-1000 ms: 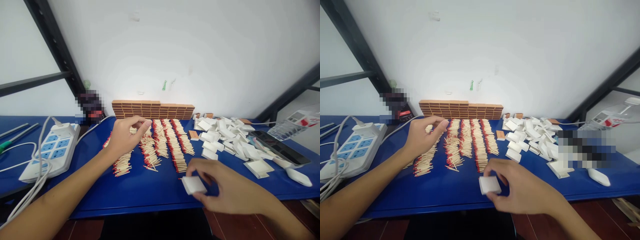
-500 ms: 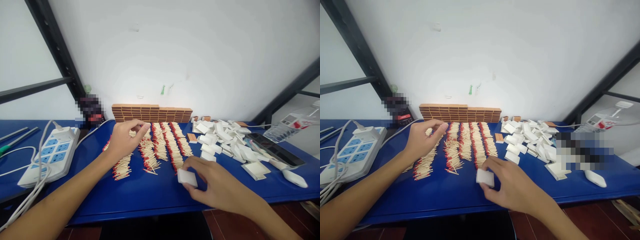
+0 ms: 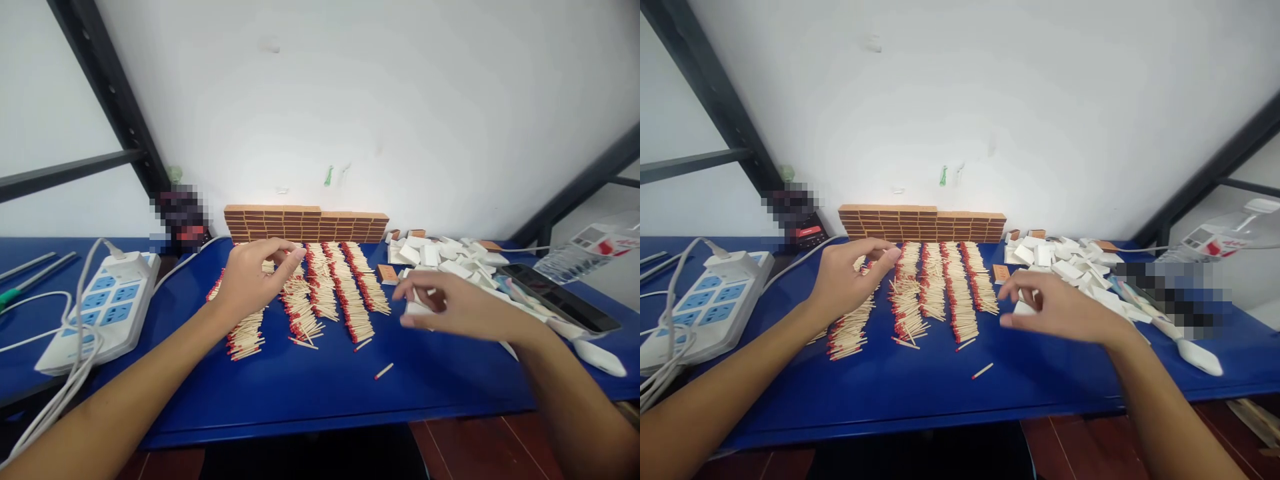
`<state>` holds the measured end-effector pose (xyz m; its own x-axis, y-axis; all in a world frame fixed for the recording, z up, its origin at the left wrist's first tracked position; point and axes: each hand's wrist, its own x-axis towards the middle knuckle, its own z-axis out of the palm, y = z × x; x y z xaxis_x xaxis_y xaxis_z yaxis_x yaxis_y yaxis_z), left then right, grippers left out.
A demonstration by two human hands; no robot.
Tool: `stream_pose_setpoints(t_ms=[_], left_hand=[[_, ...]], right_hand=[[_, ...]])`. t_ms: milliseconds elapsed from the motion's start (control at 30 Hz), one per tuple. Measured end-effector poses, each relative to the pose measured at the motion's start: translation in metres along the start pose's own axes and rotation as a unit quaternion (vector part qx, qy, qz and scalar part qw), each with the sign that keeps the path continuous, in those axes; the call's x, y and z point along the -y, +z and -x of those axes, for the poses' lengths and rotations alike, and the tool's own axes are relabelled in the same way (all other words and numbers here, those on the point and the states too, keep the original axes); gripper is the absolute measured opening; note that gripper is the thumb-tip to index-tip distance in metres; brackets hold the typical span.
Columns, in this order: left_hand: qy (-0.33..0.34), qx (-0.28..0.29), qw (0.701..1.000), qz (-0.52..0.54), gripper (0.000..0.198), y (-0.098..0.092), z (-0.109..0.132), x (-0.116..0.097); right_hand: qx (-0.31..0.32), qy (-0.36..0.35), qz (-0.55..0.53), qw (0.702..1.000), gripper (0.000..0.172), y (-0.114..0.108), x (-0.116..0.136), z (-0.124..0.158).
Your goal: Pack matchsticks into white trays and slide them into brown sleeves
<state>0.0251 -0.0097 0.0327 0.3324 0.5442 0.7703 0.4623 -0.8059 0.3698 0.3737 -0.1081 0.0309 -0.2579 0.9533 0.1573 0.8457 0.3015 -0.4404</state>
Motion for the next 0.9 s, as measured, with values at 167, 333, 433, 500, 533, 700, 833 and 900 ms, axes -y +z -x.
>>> stream_pose_setpoints(t_ms=[167, 333, 433, 500, 533, 700, 833, 900], left_hand=[[0.009, -0.002, 1.000, -0.009, 0.022, 0.002, 0.001, -0.001], [0.014, 0.003, 1.000, -0.011, 0.023, 0.004, 0.002, 0.000], [0.020, -0.001, 1.000, -0.006, 0.022, 0.003, 0.001, 0.001], [0.023, -0.009, 1.000, -0.002, 0.021, 0.002, 0.000, 0.001], [0.025, -0.014, 1.000, -0.002, 0.020, 0.001, 0.000, 0.001], [0.044, -0.036, 0.998, -0.007, 0.022, -0.001, -0.001, -0.001], [0.061, -0.008, 0.998, -0.025, 0.024, 0.001, 0.001, 0.004], [0.082, 0.011, 0.996, -0.039, 0.025, 0.003, 0.002, 0.009]], right_hand=[[0.121, -0.008, -0.056, 0.991, 0.016, 0.036, 0.038, 0.046], [0.081, -0.004, -0.065, 0.995, 0.023, 0.063, 0.048, 0.047], [0.024, -0.024, -0.049, 0.998, 0.018, 0.071, 0.050, 0.035], [-0.011, -0.036, -0.035, 0.999, 0.013, 0.076, 0.048, 0.029], [-0.026, -0.038, -0.029, 0.999, 0.012, 0.078, 0.047, 0.027], [-0.080, -0.007, -0.021, 0.997, 0.022, 0.069, 0.025, 0.023], [-0.113, 0.008, 0.049, 0.992, 0.034, 0.032, -0.016, -0.003], [-0.085, 0.009, 0.086, 0.993, 0.047, 0.015, -0.038, -0.023]])
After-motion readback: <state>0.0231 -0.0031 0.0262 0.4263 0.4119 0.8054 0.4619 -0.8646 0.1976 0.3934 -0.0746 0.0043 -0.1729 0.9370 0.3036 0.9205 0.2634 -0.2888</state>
